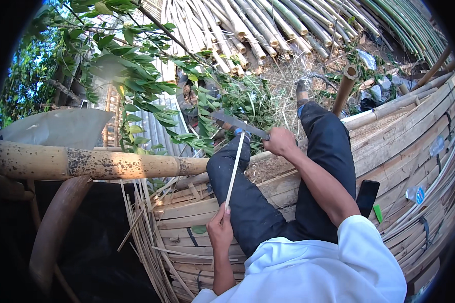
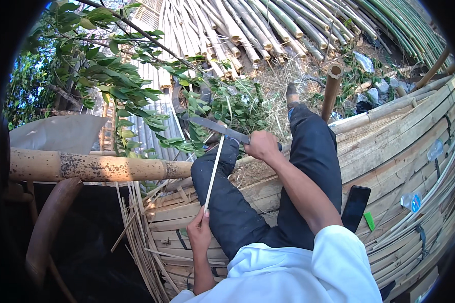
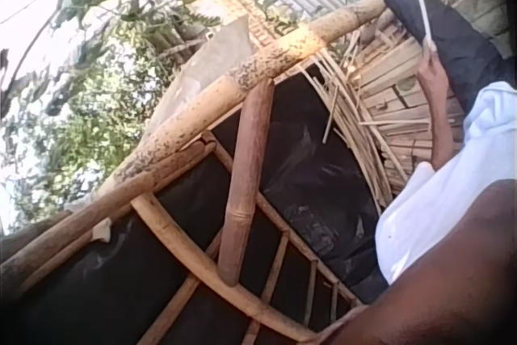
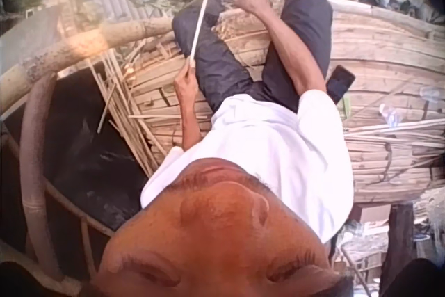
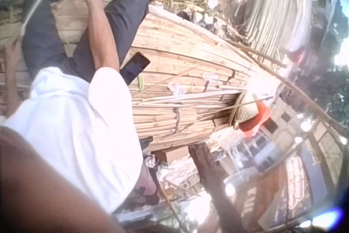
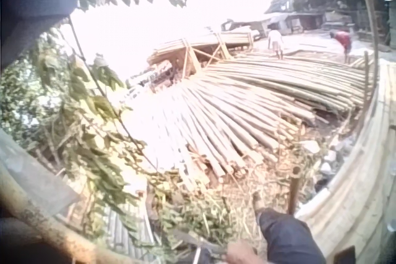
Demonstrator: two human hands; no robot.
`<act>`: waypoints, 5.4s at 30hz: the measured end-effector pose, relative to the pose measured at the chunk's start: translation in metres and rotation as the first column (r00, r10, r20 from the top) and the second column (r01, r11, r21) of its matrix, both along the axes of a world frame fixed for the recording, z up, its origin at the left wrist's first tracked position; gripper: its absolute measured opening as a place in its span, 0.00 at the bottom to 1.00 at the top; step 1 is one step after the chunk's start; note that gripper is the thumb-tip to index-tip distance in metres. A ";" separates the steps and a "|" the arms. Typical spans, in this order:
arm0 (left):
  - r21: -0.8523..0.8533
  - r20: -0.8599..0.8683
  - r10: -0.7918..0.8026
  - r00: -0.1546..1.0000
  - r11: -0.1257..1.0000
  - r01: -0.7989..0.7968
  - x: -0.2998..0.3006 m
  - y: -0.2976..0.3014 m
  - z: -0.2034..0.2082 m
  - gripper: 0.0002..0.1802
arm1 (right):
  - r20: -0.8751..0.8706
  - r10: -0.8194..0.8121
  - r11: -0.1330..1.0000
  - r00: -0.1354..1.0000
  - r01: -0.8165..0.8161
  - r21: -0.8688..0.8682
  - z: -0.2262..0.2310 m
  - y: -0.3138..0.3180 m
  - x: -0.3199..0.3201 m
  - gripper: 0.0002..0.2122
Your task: The person shaves a thin bamboo strip using a machete while sitting on a bamboo structure.
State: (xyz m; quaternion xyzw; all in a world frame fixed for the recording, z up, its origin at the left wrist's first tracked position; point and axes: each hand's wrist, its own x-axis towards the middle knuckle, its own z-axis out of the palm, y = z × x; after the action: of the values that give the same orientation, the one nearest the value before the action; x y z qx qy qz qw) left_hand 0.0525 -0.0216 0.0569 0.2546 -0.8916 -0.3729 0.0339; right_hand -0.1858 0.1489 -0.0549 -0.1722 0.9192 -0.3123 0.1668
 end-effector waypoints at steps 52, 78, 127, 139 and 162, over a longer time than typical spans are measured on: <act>0.365 0.007 0.114 0.993 0.925 -0.109 -0.031 0.022 -0.018 0.10 | 0.129 -0.106 0.994 0.986 0.108 -0.012 0.013 0.006 -0.003 0.13; 0.501 0.056 0.164 0.985 0.848 -0.170 -0.025 0.031 -0.025 0.11 | 0.079 0.009 1.000 0.997 -0.009 -0.001 0.019 0.004 0.005 0.13; 0.005 -0.052 -0.070 0.996 0.997 0.071 -0.050 0.028 -0.039 0.18 | -0.032 0.379 0.925 0.925 -0.379 -0.021 0.028 -0.011 0.050 0.13; -0.059 0.008 0.022 1.000 0.998 -0.021 -0.043 0.033 -0.038 0.18 | 0.032 0.251 0.957 0.968 -0.253 0.143 0.020 -0.005 0.022 0.14; -0.065 0.073 -0.068 0.995 0.995 0.073 -0.036 0.036 -0.026 0.15 | 0.226 -0.262 0.957 0.938 0.221 0.190 0.006 0.012 -0.016 0.20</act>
State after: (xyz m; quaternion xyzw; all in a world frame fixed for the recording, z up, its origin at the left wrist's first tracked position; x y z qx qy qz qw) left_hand 0.0165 0.0143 0.0308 0.2345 -0.9128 -0.3342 -0.0023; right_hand -0.2020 0.1606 -0.0493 -0.0033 0.9275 -0.2741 0.2542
